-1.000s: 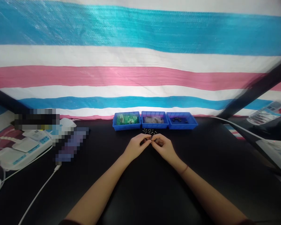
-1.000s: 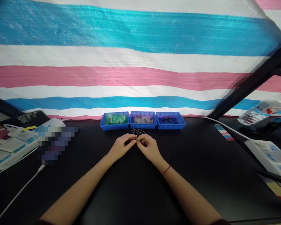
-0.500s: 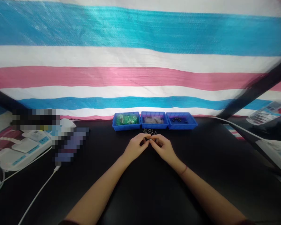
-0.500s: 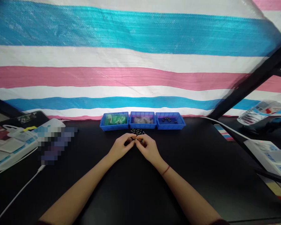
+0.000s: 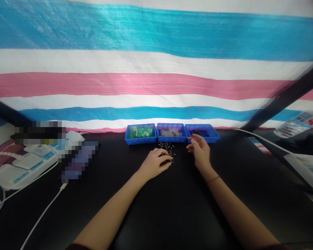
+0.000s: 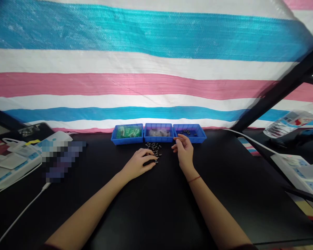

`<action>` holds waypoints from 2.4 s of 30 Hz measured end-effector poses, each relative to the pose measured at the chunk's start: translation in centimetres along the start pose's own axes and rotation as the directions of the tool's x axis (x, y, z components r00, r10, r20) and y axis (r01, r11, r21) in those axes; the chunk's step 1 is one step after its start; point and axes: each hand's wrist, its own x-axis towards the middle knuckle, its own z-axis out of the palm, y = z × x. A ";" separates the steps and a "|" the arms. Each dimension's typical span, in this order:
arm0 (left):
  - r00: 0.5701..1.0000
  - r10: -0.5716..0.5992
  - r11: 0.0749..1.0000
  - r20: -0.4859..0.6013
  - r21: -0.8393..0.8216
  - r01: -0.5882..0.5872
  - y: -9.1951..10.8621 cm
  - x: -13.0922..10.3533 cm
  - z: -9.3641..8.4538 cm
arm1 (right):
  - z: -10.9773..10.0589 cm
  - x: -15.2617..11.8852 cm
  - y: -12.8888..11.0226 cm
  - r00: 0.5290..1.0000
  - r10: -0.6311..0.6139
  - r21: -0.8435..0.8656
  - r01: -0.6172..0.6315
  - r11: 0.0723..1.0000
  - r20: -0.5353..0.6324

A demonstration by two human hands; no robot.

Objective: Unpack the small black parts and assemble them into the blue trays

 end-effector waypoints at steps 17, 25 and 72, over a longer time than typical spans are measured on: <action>0.994 -0.098 0.990 -0.051 -0.103 0.092 0.0 0.1 -0.1 | 2.0 -4.2 -0.5 0.873 -0.075 -0.324 0.257 0.910 0.482; 0.975 -0.192 0.965 -0.109 -0.204 0.167 -0.5 0.0 -0.2 | 2.7 -5.0 -1.4 0.780 -0.068 -0.419 0.405 0.813 0.622; 0.956 -0.236 0.934 -0.172 -0.310 0.175 -0.5 -0.1 -0.3 | 3.1 -5.9 -1.3 0.853 -0.116 -0.412 0.360 0.837 0.509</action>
